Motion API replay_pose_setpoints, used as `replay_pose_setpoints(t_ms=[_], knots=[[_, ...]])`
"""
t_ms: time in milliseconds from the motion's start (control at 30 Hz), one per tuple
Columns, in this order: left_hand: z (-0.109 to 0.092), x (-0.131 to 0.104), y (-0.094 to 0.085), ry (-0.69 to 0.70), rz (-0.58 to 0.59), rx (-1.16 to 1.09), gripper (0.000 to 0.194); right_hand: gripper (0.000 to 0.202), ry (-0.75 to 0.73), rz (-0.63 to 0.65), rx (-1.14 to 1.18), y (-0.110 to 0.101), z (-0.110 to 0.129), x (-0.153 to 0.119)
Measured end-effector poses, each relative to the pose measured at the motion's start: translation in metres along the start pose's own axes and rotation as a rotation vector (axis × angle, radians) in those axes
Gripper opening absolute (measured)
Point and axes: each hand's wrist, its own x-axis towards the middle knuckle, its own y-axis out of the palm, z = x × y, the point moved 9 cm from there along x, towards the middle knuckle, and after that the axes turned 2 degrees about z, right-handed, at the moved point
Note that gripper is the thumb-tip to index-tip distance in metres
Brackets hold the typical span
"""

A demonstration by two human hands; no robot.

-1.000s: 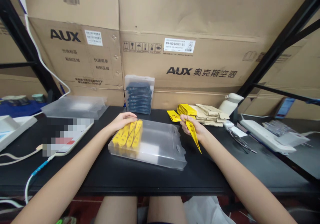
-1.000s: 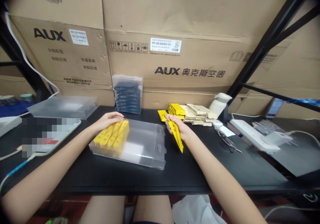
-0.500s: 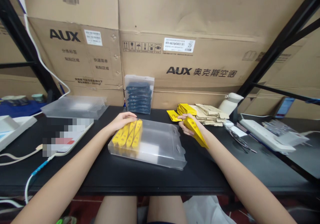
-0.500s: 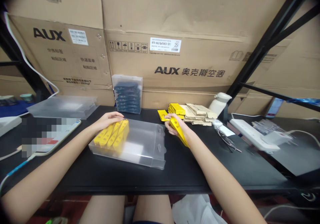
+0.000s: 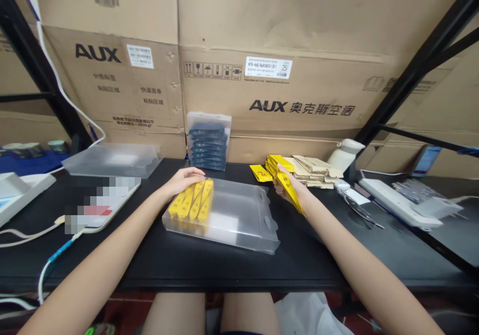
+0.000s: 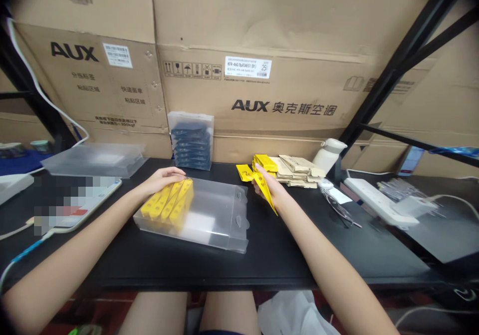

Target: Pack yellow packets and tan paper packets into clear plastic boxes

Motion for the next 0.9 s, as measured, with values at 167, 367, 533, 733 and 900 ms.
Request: replay_pose_setpoints(t_ms=[167, 367, 533, 733, 900], knots=[[0.002, 0.001, -0.001, -0.007, -0.003, 0.002, 0.033, 0.025, 0.093, 0.024, 0.085, 0.0, -0.004, 0.001], [0.002, 0.001, -0.001, -0.006, -0.003, 0.015, 0.034, 0.024, 0.08, 0.097, 0.129, 0.006, -0.004, 0.0], [0.001, 0.0, -0.001, -0.006, 0.0, -0.001, 0.034, 0.024, 0.03, 0.178, 0.141, 0.013, -0.001, -0.003], [0.0, 0.001, -0.002, -0.006, -0.013, 0.015, 0.033, 0.023, -0.022, 0.22, 0.139, 0.02, 0.004, -0.006], [0.0, 0.001, -0.002, 0.004, -0.011, 0.03, 0.033, 0.021, -0.051, 0.181, 0.127, 0.013, 0.005, -0.001]])
